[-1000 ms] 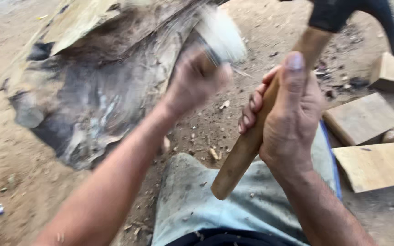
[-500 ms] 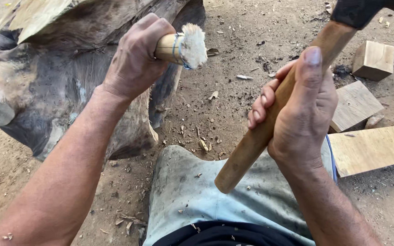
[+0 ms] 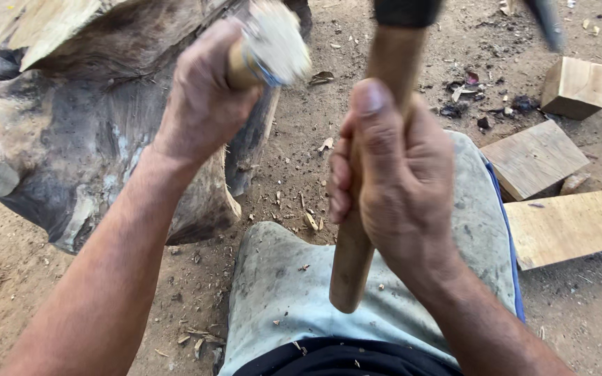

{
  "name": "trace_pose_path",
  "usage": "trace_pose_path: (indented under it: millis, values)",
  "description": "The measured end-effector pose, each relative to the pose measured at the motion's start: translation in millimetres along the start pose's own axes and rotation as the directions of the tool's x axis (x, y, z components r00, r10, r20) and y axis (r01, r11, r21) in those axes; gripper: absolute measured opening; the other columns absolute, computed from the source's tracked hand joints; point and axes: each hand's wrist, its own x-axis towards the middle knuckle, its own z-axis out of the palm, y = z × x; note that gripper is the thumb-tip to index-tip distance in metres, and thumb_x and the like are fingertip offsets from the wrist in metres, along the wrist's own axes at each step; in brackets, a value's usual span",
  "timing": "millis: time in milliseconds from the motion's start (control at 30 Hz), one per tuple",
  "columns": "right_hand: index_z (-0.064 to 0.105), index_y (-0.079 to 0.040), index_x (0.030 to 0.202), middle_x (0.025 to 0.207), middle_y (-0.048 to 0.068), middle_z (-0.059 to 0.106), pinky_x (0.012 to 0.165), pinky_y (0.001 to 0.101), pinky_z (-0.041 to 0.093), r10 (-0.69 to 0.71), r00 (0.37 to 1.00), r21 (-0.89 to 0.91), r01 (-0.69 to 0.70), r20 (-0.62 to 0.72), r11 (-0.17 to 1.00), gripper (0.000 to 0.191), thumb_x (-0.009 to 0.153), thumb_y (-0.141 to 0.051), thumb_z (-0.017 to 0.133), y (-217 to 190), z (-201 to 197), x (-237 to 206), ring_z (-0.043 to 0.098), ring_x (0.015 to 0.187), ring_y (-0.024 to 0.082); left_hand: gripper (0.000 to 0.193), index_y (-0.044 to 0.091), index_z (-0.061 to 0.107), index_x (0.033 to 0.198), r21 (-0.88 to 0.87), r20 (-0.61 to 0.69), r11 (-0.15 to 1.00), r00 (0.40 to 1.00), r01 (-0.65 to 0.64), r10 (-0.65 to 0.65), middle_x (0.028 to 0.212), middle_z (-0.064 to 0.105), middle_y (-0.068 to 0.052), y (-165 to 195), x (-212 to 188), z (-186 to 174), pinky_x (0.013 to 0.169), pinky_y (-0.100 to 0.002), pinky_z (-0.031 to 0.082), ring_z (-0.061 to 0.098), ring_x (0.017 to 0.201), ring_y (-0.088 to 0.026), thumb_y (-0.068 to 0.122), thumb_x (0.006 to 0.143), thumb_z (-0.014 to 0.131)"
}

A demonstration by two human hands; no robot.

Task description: The person uses a hammer and a chisel to carve a large piece of wood. They repeatedly strike the chisel to remove wood chips and shape the surface.

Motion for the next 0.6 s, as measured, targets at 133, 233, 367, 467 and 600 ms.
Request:
trace_pose_path:
  millis: [133, 233, 367, 467, 600]
  values:
    - [0.051, -0.009, 0.099, 0.068, 0.001, 0.056, 0.042, 0.0251, 0.055, -0.065, 0.997, -0.069, 0.063, -0.029, 0.996, 0.046, 0.111, -0.053, 0.052, -4.9, -4.3, -0.8, 0.058, 0.052, 0.007, 0.017, 0.008, 0.064, 0.108, 0.062, 0.071, 0.998, 0.997, -0.030, 0.026, 0.102, 0.065, -0.006, -0.8, -6.8, -11.4, 0.078, -0.036, 0.061, 0.068, 0.092, -0.021, -0.002, 0.106, 0.077]
    - [0.051, -0.007, 0.104, 0.068, 0.002, 0.057, 0.042, 0.0249, 0.056, -0.143, 0.989, -0.064, 0.146, 0.047, 0.987, 0.043, 0.115, -0.049, 0.051, -1.0, -2.2, -1.4, 0.059, 0.051, 0.008, 0.021, 0.006, 0.062, 0.108, 0.061, 0.054, 0.997, 0.998, -0.040, 0.037, 0.104, 0.065, -0.007, -2.6, -8.8, -23.2, 0.084, -0.038, 0.060, 0.069, 0.099, -0.022, -0.009, 0.097, 0.072]
    - [0.050, -0.007, 0.106, 0.068, 0.002, 0.057, 0.045, 0.0240, 0.054, -0.148, 0.987, -0.103, 0.154, 0.061, 0.983, 0.042, 0.115, -0.048, 0.051, 8.7, 1.5, -7.1, 0.059, 0.051, 0.007, 0.020, 0.006, 0.063, 0.108, 0.057, 0.066, 0.997, 0.997, -0.043, 0.040, 0.104, 0.064, -0.007, -0.1, -13.9, -27.0, 0.086, -0.041, 0.059, 0.069, 0.102, -0.025, -0.003, 0.098, 0.079]
    - [0.050, -0.007, 0.106, 0.070, 0.002, 0.058, 0.045, 0.0217, 0.054, -0.188, 0.980, -0.091, 0.194, 0.072, 0.977, 0.042, 0.117, -0.048, 0.051, 16.0, 2.3, -14.7, 0.059, 0.054, 0.006, 0.020, 0.007, 0.063, 0.105, 0.097, 0.082, 0.994, 0.996, -0.040, 0.033, 0.104, 0.063, -0.007, 0.9, -19.1, -25.1, 0.088, -0.043, 0.058, 0.067, 0.101, -0.026, -0.001, 0.098, 0.081]
    - [0.049, -0.008, 0.103, 0.075, 0.001, 0.057, 0.048, 0.0214, 0.052, -0.258, 0.961, -0.050, 0.264, 0.102, 0.963, 0.042, 0.121, -0.045, 0.051, 28.5, 5.1, -22.1, 0.057, 0.057, 0.006, 0.021, 0.007, 0.063, 0.106, 0.106, 0.070, 0.992, 0.995, -0.074, 0.067, 0.101, 0.063, -0.007, -1.4, -21.3, -22.5, 0.090, -0.044, 0.058, 0.067, 0.103, -0.026, 0.001, 0.099, 0.082]
